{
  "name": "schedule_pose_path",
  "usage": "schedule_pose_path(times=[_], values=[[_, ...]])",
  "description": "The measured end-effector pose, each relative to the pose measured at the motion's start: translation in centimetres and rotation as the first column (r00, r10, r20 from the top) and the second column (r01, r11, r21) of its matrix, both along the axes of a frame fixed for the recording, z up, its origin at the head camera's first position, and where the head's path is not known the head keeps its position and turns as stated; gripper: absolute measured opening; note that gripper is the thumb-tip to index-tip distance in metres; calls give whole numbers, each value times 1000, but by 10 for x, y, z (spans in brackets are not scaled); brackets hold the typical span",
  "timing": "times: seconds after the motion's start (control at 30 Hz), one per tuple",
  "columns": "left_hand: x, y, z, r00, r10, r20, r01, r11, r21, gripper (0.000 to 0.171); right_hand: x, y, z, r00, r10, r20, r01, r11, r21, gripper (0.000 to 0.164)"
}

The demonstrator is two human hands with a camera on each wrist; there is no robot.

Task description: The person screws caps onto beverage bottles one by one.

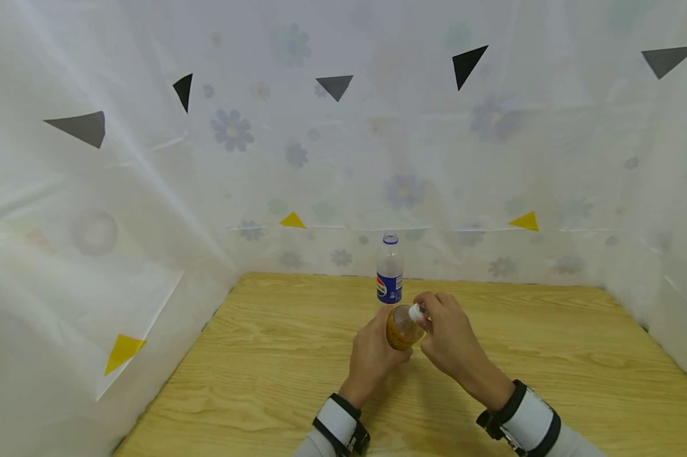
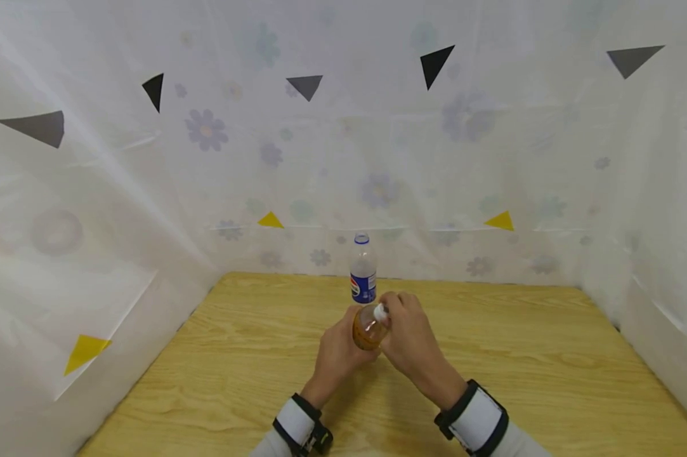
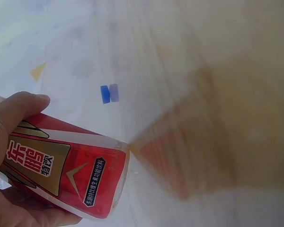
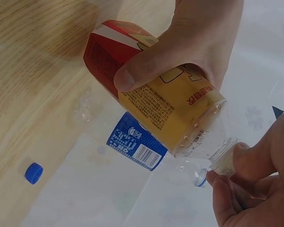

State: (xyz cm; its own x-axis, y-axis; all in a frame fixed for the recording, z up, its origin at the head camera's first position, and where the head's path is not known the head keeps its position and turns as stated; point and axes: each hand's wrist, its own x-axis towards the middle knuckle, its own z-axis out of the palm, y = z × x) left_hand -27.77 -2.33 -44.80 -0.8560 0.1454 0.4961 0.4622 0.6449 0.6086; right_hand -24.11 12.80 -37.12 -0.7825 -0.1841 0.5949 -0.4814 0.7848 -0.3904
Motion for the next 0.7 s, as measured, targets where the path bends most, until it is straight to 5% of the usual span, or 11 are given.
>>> schedule_pose_path(times=[0.7], values=[[-1, 0, -1, 1000, -6, -12, 6, 1000, -7, 80, -2, 0, -1, 999, -9, -34, 9, 1000, 16, 25]])
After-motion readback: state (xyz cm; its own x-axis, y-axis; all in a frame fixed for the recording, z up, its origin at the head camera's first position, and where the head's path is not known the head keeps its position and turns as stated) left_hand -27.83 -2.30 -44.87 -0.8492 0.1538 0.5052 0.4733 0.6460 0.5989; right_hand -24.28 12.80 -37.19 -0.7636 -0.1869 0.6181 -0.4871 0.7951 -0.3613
